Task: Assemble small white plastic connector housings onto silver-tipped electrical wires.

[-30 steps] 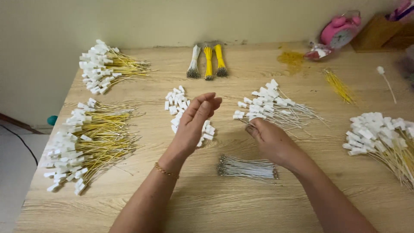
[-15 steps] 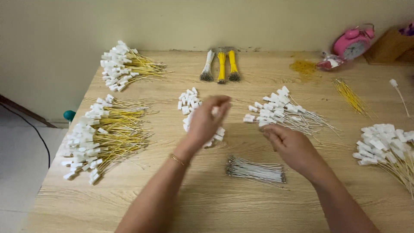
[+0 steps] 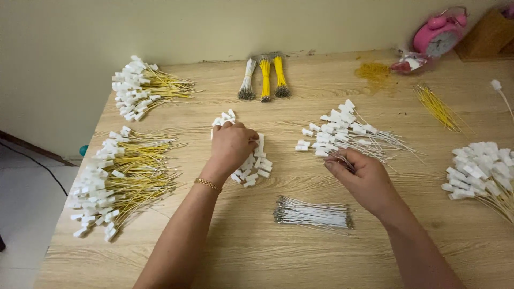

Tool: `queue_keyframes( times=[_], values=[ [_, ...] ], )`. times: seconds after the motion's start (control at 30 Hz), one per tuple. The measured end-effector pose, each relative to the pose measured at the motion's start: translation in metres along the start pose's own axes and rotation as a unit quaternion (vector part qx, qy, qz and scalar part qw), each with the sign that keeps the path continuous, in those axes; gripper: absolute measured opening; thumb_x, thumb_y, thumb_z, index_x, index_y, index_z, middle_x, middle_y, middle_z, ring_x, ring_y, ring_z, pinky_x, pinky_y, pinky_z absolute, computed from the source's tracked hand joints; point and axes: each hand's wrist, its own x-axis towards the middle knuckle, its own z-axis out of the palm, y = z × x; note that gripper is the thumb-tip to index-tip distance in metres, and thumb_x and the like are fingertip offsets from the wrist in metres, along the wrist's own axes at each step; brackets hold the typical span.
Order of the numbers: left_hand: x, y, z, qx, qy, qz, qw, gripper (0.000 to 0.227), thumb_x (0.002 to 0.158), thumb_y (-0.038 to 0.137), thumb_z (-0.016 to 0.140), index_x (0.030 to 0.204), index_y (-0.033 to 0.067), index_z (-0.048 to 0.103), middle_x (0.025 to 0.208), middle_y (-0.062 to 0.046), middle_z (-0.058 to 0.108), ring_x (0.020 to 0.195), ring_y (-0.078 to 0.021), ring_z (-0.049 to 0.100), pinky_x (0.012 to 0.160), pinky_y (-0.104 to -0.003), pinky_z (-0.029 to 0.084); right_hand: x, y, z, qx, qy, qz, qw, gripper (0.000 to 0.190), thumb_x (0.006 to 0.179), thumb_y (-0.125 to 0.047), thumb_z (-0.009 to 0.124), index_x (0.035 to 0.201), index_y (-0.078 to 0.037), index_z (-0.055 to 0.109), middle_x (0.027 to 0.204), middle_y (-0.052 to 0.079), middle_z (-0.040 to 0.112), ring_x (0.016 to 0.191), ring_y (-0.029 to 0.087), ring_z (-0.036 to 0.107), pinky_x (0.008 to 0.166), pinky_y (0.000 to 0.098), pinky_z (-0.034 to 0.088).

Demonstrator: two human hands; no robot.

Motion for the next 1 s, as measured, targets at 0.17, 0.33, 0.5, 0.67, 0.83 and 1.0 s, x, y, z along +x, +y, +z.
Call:
queue_keyframes(
  times=[0.17,0.33,0.5,0.67,0.83,1.0],
  values=[
    [-0.023,0.035,-0.057,-0.357,0.040,0.003,0.933,0.025,0.093,0.025,0.070,0.115,0.0136,0.073,0.099,-0.013,0.075,0.095,-0.0333,0.073,0.085,-0.048,0.056,0.007,-0.005,0.003,0.003,0.019,-0.026,0.999,0.013,0.093,-0.009,0.073,0.103,-0.003,0.078,0.070,0.005,0.070,0.067,0.011,0.055,0.063,0.0274,0.050],
    [-0.019,0.083,-0.049,-0.800,-0.018,-0.032,0.599,0.031,0.099,0.008,0.060,0.129,0.0024,0.064,0.089,-0.006,0.068,0.073,-0.0146,0.074,0.047,-0.011,0.047,0.005,-0.028,0.000,0.014,0.048,-0.061,0.997,0.013,0.096,-0.010,0.068,0.103,-0.004,0.076,0.073,0.007,0.072,0.070,0.012,0.057,0.069,0.0320,0.054],
    [-0.020,0.110,-0.041,-0.938,-0.122,-0.038,0.323,0.023,0.101,0.010,0.058,0.124,0.0083,0.060,0.116,-0.016,0.073,0.098,-0.0239,0.076,0.084,-0.034,0.063,0.004,-0.043,0.003,0.022,0.068,-0.083,0.994,0.014,0.100,-0.014,0.064,0.101,-0.005,0.075,0.070,0.004,0.068,0.069,0.011,0.057,0.069,0.0300,0.055],
    [-0.022,0.113,-0.028,-0.942,-0.109,-0.048,0.313,0.017,0.103,0.018,0.061,0.118,0.0136,0.065,0.117,-0.014,0.075,0.099,-0.0239,0.076,0.086,-0.034,0.062,0.006,-0.051,0.014,-0.072,0.083,-0.083,0.990,0.015,0.099,-0.016,0.065,0.099,-0.006,0.075,0.065,0.013,0.069,0.062,0.016,0.060,0.064,0.0351,0.054],
    [-0.025,0.115,-0.037,-0.945,-0.100,-0.059,0.307,0.018,0.103,0.015,0.060,0.120,0.0117,0.062,0.119,-0.014,0.074,0.097,-0.0236,0.076,0.083,-0.033,0.064,0.005,-0.058,0.019,-0.118,0.079,-0.067,0.988,0.020,0.101,-0.020,0.061,0.097,-0.007,0.076,0.066,0.018,0.067,0.062,0.022,0.063,0.064,0.0404,0.054],
    [-0.029,0.113,-0.044,-0.940,-0.099,-0.038,0.324,0.027,0.102,0.012,0.060,0.129,0.0094,0.061,0.129,-0.015,0.071,0.104,-0.0237,0.074,0.086,-0.032,0.062,0.006,-0.057,0.022,-0.168,0.095,-0.045,0.980,0.021,0.100,-0.028,0.063,0.099,-0.012,0.076,0.071,0.017,0.069,0.067,0.027,0.069,0.067,0.0426,0.055]
  ],
)
